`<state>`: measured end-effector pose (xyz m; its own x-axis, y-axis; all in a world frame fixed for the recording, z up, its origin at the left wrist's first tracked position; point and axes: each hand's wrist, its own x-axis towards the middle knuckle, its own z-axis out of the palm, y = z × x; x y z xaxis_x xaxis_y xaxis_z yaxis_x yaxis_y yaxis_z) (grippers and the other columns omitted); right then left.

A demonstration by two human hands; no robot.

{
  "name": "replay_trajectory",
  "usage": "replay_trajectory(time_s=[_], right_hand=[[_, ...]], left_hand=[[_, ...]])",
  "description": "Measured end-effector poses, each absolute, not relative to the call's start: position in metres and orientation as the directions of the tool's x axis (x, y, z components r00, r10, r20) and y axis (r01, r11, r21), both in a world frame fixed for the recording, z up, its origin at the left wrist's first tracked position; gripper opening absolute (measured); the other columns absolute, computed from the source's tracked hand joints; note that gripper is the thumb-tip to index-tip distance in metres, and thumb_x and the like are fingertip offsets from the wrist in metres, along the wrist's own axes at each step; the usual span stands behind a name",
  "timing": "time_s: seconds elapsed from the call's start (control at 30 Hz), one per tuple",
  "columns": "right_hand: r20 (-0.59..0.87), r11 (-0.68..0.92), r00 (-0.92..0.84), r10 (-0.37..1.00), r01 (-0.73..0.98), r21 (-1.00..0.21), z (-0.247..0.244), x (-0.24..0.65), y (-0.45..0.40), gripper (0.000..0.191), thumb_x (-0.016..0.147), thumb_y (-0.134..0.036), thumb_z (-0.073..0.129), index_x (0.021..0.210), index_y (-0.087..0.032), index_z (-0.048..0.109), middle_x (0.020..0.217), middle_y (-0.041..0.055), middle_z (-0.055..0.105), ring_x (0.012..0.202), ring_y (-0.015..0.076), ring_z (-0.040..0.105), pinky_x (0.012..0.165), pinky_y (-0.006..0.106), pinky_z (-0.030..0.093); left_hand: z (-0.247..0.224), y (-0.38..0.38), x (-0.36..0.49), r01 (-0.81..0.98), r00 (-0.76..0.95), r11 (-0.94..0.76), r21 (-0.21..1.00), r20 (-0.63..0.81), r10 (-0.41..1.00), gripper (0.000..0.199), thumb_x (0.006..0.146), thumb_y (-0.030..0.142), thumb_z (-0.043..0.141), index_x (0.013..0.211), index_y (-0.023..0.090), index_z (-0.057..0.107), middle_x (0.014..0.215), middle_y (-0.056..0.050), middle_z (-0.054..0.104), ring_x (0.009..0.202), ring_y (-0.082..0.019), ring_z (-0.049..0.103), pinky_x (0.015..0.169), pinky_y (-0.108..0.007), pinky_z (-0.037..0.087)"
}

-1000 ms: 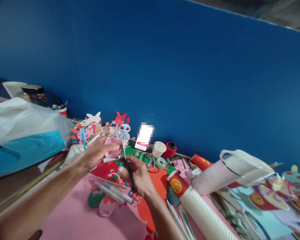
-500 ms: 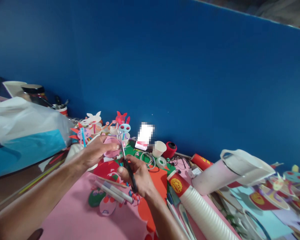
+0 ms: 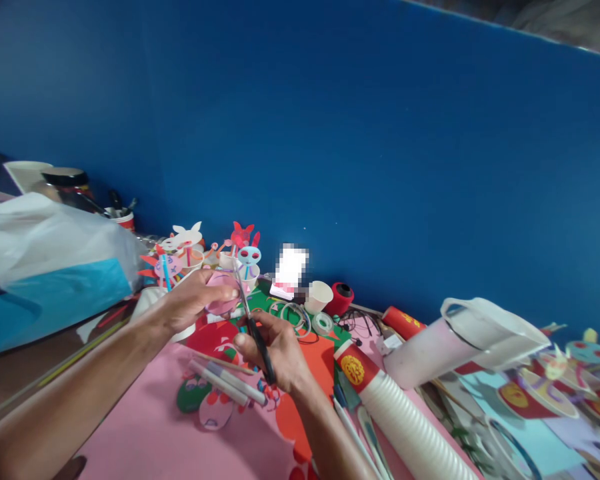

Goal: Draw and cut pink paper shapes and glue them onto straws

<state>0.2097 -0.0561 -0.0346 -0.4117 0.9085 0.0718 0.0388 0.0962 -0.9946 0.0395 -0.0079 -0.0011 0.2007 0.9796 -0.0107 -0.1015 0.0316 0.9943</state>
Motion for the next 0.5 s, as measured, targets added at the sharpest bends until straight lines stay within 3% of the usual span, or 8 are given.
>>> replay_trajectory(time_s=[0.23,0.5], right_hand=[[0.105,0.128,-0.416,0.903,0.028,-0.991,-0.0343,0.2096,-0.0562,0.040,0.069,-0.046,0.069,0.092,-0.015,0.059,0.058,-0.0039,0.049,0.049,0.0081,0.046,0.046,0.020,0.039],[0.104,0.123,-0.416,0.903,0.019,-0.992,-0.0336,0.2094,-0.0556,0.041,0.069,-0.047,0.069,0.091,-0.014,0.059,0.053,-0.0052,0.046,0.046,0.0074,0.042,0.044,0.019,0.036]], left_hand=[[0.0037,-0.0110,0.0398,-0.060,0.202,0.056,0.997,-0.042,0.979,0.011,0.055,0.019,0.064,0.063,0.012,0.064,0.054,-0.001,0.059,0.049,-0.011,0.051,0.049,-0.023,0.037],[0.0024,-0.0104,0.0391,-0.072,0.238,0.083,0.994,-0.064,0.969,0.010,0.054,0.020,0.064,0.062,0.012,0.063,0.055,-0.001,0.060,0.049,-0.011,0.051,0.051,-0.024,0.038]])
